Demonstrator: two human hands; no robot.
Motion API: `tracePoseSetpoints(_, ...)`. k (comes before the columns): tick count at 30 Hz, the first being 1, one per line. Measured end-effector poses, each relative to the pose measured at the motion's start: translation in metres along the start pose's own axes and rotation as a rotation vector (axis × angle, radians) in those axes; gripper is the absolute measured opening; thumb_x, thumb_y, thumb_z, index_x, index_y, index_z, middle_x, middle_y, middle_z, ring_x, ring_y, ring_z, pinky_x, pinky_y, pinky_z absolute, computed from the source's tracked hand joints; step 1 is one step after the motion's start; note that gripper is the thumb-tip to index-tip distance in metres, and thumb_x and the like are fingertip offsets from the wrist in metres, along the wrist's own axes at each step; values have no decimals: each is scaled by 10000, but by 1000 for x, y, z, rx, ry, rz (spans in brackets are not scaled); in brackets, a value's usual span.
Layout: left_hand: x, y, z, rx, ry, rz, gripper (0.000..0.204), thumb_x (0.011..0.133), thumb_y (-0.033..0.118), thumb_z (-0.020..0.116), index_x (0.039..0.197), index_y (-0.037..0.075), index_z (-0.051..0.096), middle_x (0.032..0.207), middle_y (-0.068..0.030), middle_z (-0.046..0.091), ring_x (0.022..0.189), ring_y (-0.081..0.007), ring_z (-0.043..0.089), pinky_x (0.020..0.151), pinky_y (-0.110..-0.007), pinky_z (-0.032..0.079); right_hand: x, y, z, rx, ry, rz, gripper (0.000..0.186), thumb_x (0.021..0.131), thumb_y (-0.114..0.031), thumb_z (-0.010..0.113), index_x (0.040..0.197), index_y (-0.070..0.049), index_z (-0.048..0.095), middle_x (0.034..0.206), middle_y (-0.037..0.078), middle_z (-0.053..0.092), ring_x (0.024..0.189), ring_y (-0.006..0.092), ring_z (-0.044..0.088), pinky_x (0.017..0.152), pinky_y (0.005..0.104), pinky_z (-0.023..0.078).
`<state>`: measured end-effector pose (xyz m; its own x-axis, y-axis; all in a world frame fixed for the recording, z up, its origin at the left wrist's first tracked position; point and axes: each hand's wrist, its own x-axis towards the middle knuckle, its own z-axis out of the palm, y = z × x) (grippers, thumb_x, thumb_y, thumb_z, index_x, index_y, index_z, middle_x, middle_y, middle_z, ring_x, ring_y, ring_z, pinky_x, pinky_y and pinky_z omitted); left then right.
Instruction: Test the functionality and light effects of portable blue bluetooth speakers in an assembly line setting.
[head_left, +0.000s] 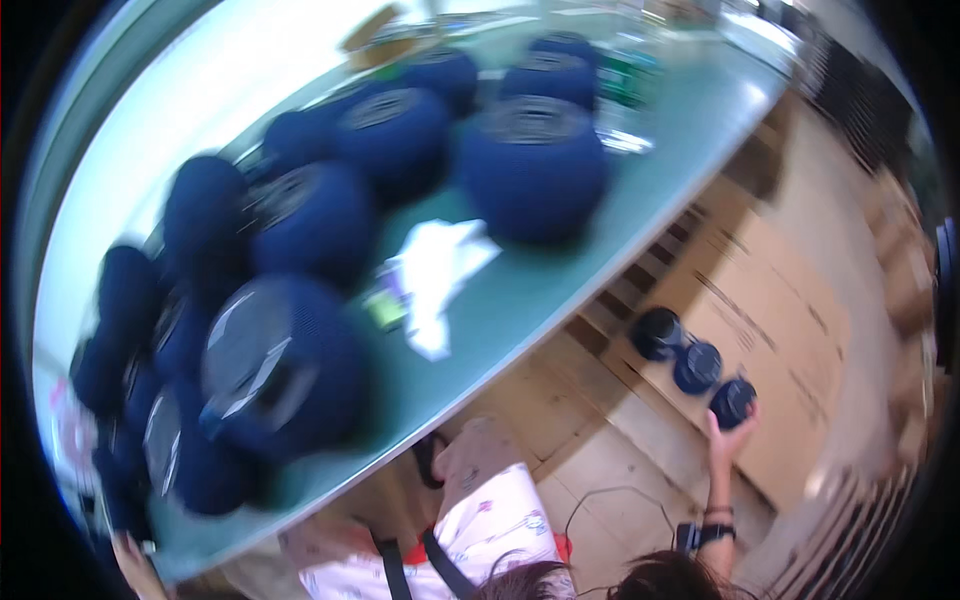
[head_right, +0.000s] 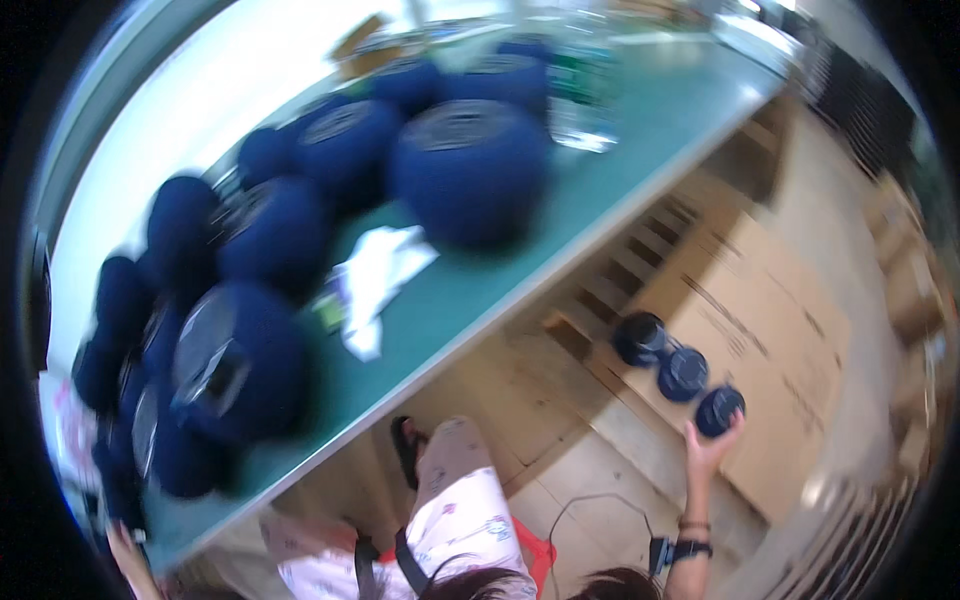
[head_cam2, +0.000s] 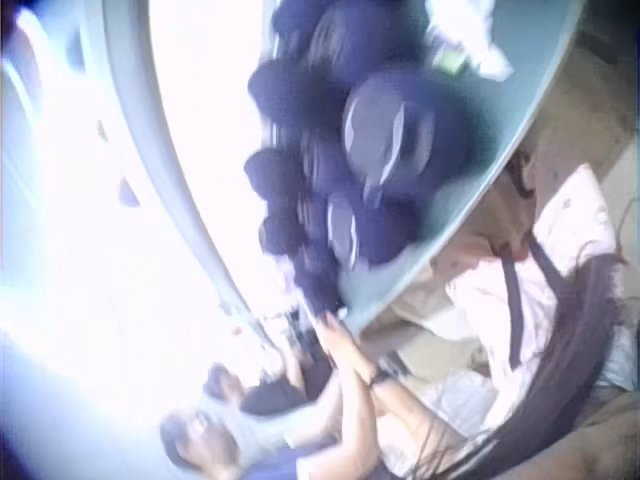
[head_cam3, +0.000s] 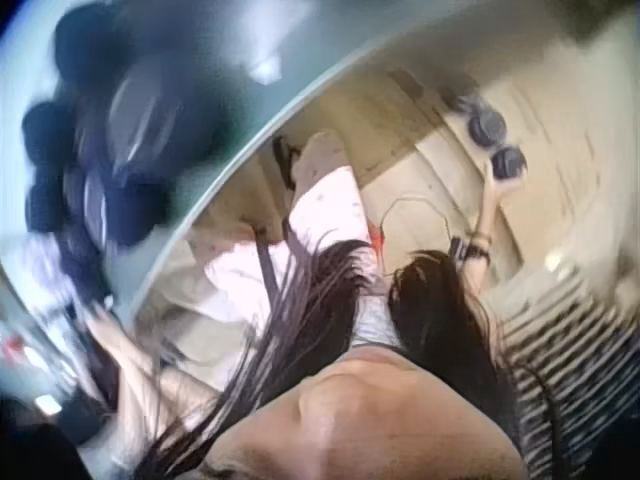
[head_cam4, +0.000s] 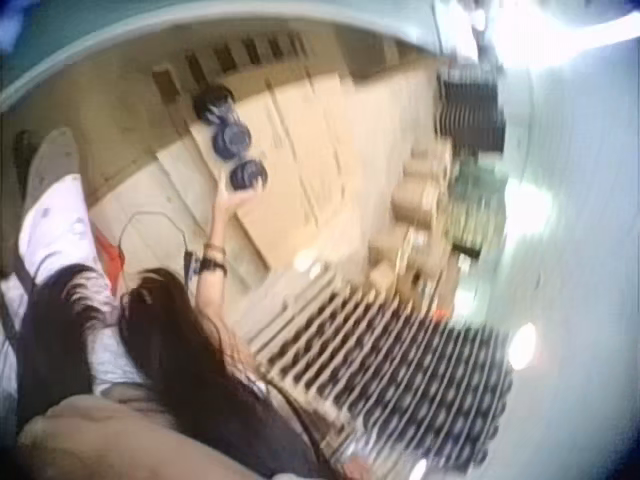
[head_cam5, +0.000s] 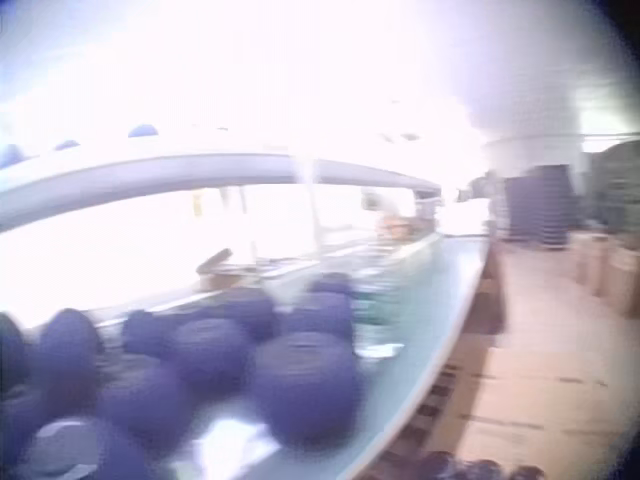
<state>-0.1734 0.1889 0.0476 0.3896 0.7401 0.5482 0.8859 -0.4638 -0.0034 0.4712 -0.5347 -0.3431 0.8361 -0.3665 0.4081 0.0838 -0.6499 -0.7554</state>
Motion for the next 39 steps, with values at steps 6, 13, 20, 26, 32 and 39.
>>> tracePoseSetpoints(6, -36, 97, -13, 75, 23, -129, 358, 1000, 247, 474, 970, -67, 643, 964, -253, 649, 886, -432, 604, 791, -446, 478, 6, -185, 19, 501, -54, -433, 608, 865, -139, 688, 1374, -18, 379, 1327, 184, 455, 1263, 296, 453, 1074, 424, 343)
tracePoseSetpoints(13, -47, 177, -29, 348, 3, -132, 363, 841, 191, 591, 1175, 49, 596, 1237, -206, 531, 1191, -404, 488, 1013, -529, 363, -68, -443, 18, 979, -283, -1081, 646, 879, -415, 647, 1346, -70, 363, 1247, 188, 460, 1114, 326, 480, 988, 494, 386)
tracePoseSetpoints(20, -96, 199, -10, -65, 232, 134, 428, 742, 146, 648, 1149, 19, 612, 1235, -204, 538, 1235, -394, 488, 1060, -539, 361, -135, -571, 3, 1038, -449, -1369, 626, 785, -348, 734, 1270, -95, 429, 1233, 202, 481, 1125, 343, 488, 977, 496, 390)
tracePoseSetpoints(26, -150, 197, 25, -371, 309, -172, 219, 716, -1, 602, 933, -18, 626, 996, -177, 581, 967, -374, 588, 833, -454, 480, -173, -613, -10, 714, -781, -1461, 771, 545, -269, 823, 1234, -76, 534, 1295, 225, 486, 1237, 423, 448, 1018, 518, 364)
tracePoseSetpoints(32, -187, 190, 48, -457, 338, -346, 146, 750, -31, 586, 888, -12, 629, 921, -153, 596, 835, -321, 594, 738, -385, 482, -196, -623, -9, 501, -696, -1500, 808, 626, -456, 810, 1276, -68, 529, 1397, 189, 460, 1347, 422, 365, 1080, 535, 292)
tracePoseSetpoints(39, -214, 177, 56, -581, 339, -518, 101, 782, -40, 583, 869, -15, 627, 893, -154, 605, 831, -303, 601, 741, -366, 476, -196, -621, -3, 504, -742, -1443, 819, 729, -580, 705, 1312, -39, 509, 1409, 183, 460, 1373, 394, 353, 1112, 491, 279)
